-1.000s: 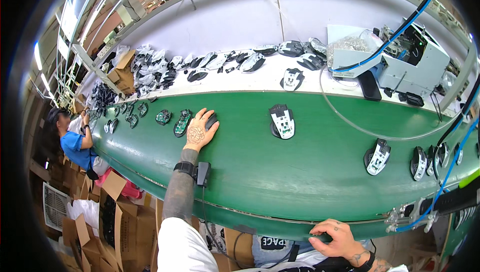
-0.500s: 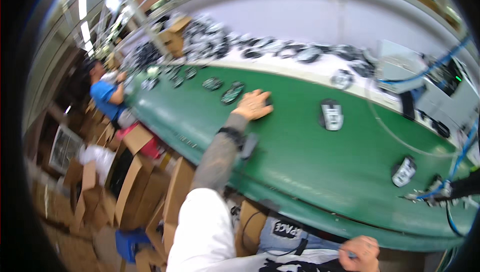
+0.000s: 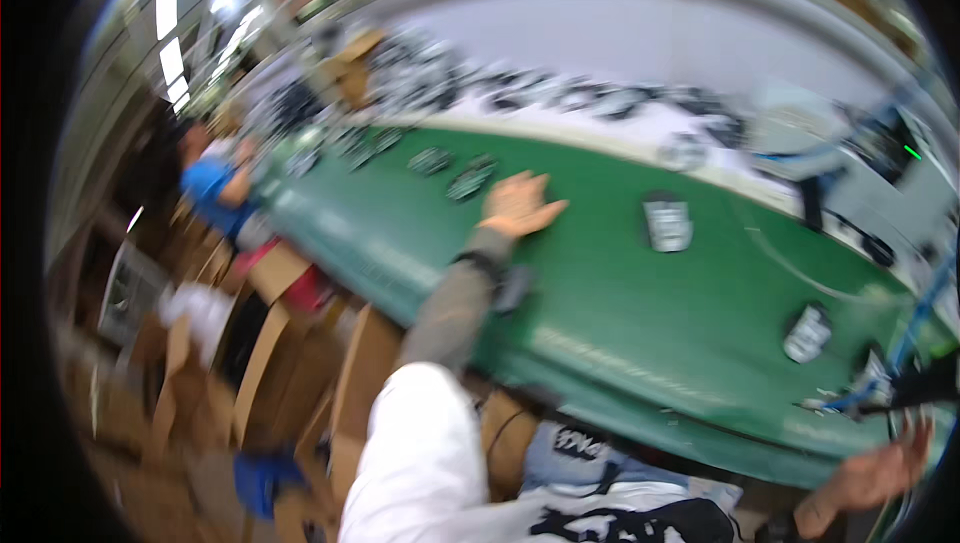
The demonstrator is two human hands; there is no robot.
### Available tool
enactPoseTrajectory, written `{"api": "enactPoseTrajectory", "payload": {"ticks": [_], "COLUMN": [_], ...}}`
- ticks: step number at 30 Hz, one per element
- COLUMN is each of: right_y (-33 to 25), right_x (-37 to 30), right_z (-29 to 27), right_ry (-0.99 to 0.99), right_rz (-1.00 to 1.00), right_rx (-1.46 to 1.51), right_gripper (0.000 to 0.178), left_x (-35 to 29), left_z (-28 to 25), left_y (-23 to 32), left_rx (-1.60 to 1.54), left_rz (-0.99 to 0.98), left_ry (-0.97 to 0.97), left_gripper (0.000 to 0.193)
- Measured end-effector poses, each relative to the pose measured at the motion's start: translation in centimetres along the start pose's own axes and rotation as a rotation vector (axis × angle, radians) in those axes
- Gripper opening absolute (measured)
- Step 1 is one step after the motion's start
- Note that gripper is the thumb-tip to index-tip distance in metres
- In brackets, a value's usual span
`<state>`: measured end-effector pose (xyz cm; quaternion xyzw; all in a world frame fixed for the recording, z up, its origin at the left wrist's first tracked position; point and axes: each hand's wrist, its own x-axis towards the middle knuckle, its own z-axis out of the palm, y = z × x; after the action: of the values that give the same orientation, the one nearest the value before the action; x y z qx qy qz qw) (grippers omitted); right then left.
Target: Apply screws and assemble components for computer mice on a factory production line.
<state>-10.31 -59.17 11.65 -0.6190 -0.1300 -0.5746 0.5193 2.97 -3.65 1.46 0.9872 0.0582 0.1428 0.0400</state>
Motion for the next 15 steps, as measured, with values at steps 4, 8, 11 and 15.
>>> {"api": "enactPoseTrajectory", "payload": {"ticks": [4,8,11,15], "right_y": [0.4,-1.2,-2.0,-1.7], "right_x": [-0.3,-0.6,0.8,0.1], "right_z": [3.1,4.2,3.6,2.8], "right_ry": [-0.222,-0.369,-0.374,-0.396], "right_rz": [0.031,0.324,0.364,0.405], "right_rx": [-0.194,0.042,0.076,0.016], "right_gripper": [0.069,0.076,0.067,0.058], "left_x": [2.4,7.9,13.5,18.9], "left_z": [1.3,3.5,5.0,6.1], "left_y": [1.5,1.1,1.3,-1.8], "left_rx": [0.168,0.055,0.057,-0.059], "left_rz": [-0.077,-0.041,-0.154,-0.517], "left_ry": [0.034,-0.055,-0.126,-0.137], "left_gripper": [0.066,0.064,0.069,0.083]}}
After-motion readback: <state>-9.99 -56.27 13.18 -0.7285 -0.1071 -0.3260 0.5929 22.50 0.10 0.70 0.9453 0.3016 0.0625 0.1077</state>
